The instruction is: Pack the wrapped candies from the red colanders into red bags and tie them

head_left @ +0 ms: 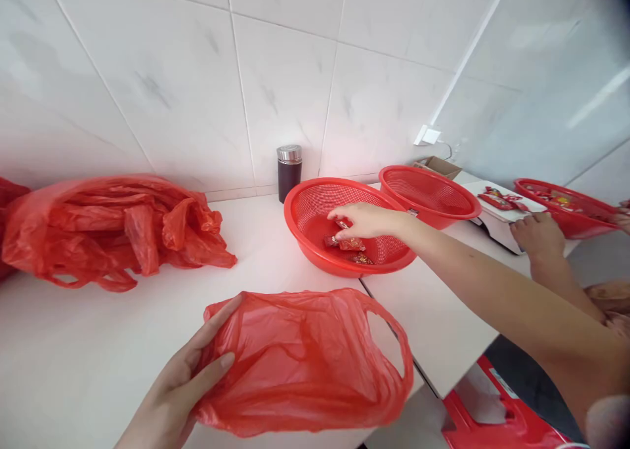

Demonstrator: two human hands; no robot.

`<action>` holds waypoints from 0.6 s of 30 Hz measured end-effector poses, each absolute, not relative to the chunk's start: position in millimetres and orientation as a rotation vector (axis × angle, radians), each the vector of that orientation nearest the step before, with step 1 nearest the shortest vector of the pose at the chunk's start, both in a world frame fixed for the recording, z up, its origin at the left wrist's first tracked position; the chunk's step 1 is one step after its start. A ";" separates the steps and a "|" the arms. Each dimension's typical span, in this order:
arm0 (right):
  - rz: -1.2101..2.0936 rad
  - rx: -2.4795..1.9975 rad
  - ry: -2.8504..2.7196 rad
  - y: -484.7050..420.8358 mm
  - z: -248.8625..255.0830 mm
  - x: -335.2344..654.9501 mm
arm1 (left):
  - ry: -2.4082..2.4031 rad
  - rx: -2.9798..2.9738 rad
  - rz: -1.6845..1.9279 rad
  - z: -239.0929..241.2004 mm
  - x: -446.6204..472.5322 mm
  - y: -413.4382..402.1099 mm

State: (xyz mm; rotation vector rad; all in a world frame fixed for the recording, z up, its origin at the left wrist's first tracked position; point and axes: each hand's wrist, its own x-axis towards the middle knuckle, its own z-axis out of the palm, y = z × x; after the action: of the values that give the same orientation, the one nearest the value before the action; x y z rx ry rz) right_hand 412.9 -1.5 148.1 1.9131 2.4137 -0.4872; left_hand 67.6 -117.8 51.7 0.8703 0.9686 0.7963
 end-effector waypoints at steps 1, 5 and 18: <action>-0.474 1.890 2.265 8.7 138.8 421.5 | 0.969 0.853 0.810 48.3 67.0 -116.8; -0.487 1.928 2.046 25.5 101.7 439.0 | 1.006 0.818 0.843 35.1 62.4 -111.0; -1.531 1.569 2.534 -35.6 167.0 364.3 | 1.016 0.780 0.851 29.9 64.1 -111.8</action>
State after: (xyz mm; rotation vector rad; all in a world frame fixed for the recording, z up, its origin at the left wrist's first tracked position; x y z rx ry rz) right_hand 364.3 -35.6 167.0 1.5694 2.5343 -1.5307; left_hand 64.1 -111.8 29.9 0.7801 1.0161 0.8515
